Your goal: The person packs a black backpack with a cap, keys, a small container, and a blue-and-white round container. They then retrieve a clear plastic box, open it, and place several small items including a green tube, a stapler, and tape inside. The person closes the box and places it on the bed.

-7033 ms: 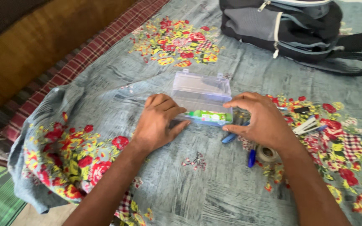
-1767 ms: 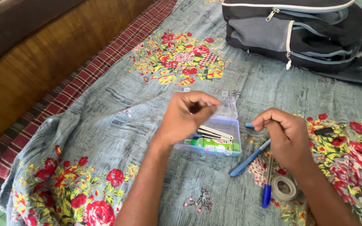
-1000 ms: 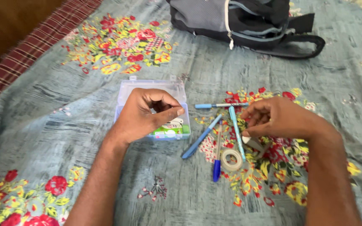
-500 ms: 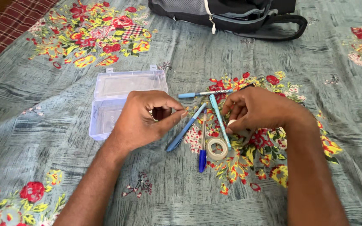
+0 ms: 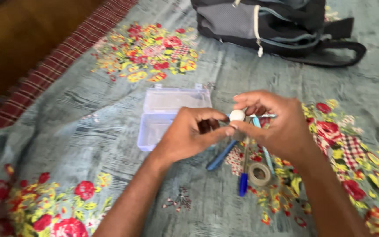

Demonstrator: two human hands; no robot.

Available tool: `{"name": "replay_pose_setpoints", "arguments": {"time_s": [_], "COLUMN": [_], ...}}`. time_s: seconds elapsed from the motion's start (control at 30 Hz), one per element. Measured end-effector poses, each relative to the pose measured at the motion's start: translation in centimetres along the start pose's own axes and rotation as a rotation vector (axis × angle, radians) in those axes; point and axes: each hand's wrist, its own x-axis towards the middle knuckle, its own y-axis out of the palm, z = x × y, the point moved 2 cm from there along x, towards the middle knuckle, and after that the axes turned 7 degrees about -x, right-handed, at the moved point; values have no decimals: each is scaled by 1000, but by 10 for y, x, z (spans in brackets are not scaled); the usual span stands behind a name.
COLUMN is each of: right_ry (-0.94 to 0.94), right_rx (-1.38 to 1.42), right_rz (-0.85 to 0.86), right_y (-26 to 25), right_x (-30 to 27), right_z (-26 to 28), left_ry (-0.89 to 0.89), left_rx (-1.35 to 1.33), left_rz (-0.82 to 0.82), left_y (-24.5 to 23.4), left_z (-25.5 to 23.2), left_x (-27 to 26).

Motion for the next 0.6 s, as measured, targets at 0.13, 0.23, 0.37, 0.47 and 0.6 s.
{"name": "replay_pose_setpoints", "arguments": {"time_s": [0.13, 0.23, 0.37, 0.47, 0.6], "right_ry": [-182, -266, -337, -393, -311], "right_rx": [-179, -180, -291, -373, -339], "right_rz": [-119, -105, -82, -110, -27], "right_y": [13, 18, 35, 39, 43], "right_x": [1, 5, 7, 7, 8], "right_z": [19, 29, 36, 35, 23], "left_ry": [3, -79, -112, -139, -195], "left_rx": [-144, -305, -80, 113, 477], "left_rz": [42, 7, -102, -181, -186], "left_y": [-3, -6, -19, -34, -42], "left_z": [5, 11, 17, 14, 5], "left_x": [0, 2, 5, 4, 0]}}
